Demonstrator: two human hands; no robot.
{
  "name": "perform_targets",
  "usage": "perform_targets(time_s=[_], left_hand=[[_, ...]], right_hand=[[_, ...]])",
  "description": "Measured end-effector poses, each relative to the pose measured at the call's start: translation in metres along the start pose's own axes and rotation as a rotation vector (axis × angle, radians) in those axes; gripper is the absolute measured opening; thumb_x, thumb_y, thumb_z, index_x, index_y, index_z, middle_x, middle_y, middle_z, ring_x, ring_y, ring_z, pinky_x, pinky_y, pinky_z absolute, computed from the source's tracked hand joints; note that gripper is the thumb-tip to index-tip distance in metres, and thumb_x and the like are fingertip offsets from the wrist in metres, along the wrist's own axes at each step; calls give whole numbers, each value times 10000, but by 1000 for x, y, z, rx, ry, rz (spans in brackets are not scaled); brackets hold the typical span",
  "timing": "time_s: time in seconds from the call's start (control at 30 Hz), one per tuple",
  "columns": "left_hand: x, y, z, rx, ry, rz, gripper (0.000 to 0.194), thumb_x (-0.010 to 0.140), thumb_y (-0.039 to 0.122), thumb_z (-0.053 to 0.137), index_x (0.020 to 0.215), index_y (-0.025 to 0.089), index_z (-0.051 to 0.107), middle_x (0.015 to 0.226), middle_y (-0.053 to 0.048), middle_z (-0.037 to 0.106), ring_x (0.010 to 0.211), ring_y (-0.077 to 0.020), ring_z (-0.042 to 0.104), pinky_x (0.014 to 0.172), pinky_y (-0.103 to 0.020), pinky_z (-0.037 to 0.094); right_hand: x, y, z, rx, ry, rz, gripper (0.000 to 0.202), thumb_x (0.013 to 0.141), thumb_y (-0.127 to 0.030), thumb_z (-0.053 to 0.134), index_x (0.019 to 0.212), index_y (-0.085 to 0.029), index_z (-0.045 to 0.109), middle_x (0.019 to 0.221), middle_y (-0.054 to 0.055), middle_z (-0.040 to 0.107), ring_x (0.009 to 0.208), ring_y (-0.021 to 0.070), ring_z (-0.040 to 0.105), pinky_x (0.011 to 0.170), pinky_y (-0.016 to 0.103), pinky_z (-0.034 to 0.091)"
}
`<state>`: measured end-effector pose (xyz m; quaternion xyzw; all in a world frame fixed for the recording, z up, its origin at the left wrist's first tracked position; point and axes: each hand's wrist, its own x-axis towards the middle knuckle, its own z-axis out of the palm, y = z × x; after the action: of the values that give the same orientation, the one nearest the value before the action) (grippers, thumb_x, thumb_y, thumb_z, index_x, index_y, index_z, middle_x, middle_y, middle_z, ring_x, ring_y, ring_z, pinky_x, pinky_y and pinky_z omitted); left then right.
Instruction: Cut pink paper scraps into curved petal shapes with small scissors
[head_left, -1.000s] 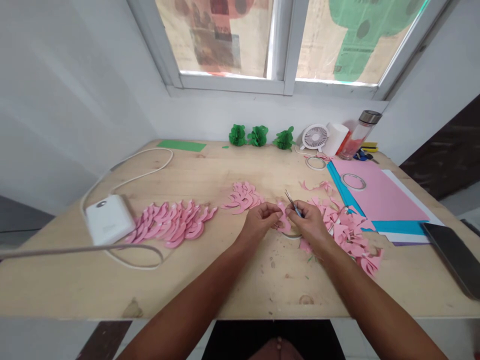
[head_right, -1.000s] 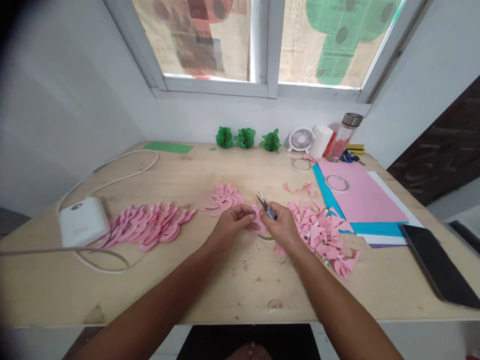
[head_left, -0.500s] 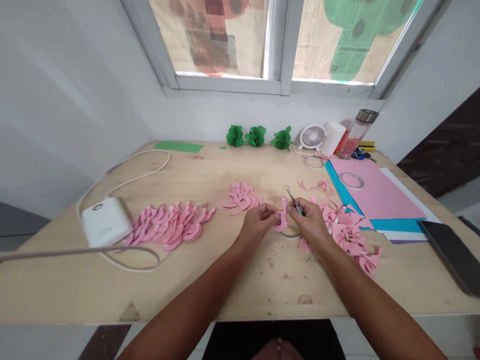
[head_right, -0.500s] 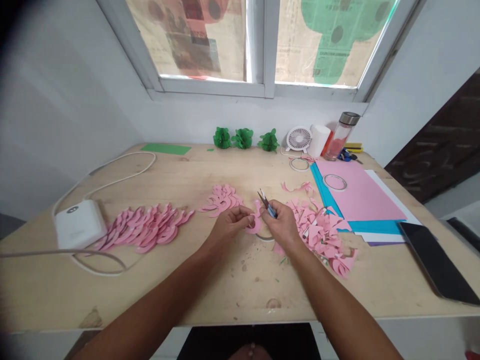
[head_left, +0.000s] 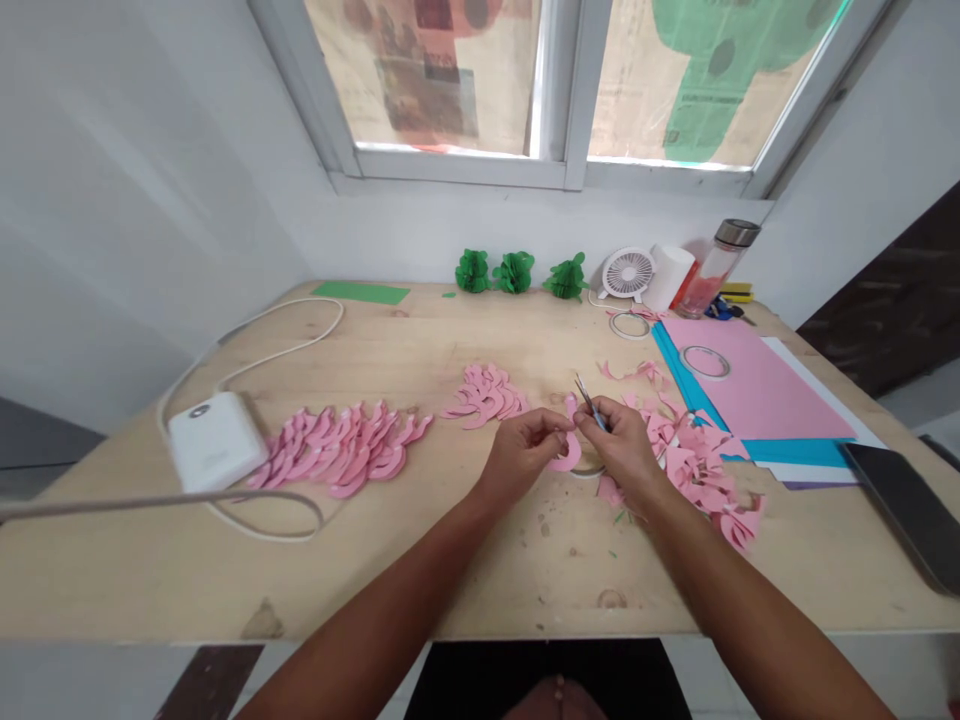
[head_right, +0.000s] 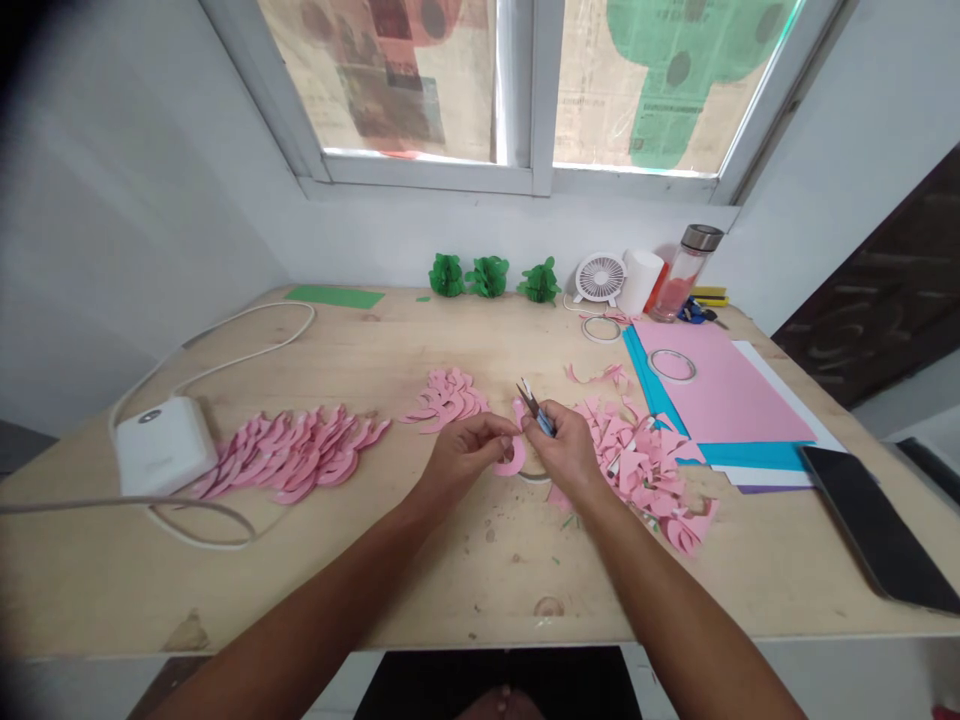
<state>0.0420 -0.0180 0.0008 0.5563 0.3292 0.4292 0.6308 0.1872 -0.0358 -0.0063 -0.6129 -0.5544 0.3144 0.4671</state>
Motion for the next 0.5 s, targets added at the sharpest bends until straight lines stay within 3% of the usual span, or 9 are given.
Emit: perform_targets(time_s=[0.27, 0.5], left_hand=[[2, -4, -4, 104, 49, -17, 117, 654, 171, 575, 709, 161, 678, 552, 5, 593, 534, -103, 537, 522, -206, 423], [7, 5, -14, 75, 256, -23, 132, 632, 178, 588, 718, 147, 683, 574, -4, 617, 544, -108, 559, 536, -208, 443]], right_hand=[[-2, -5, -1, -95, 0, -37, 156, 754, -327, 532, 728, -177, 566, 551, -47, 422, 513, 100, 387, 475, 214, 276], [-5, -8, 0, -135, -22, -56, 199, 756, -367, 545, 804, -182, 599, 578, -37, 480, 524, 109, 425, 486, 211, 307]])
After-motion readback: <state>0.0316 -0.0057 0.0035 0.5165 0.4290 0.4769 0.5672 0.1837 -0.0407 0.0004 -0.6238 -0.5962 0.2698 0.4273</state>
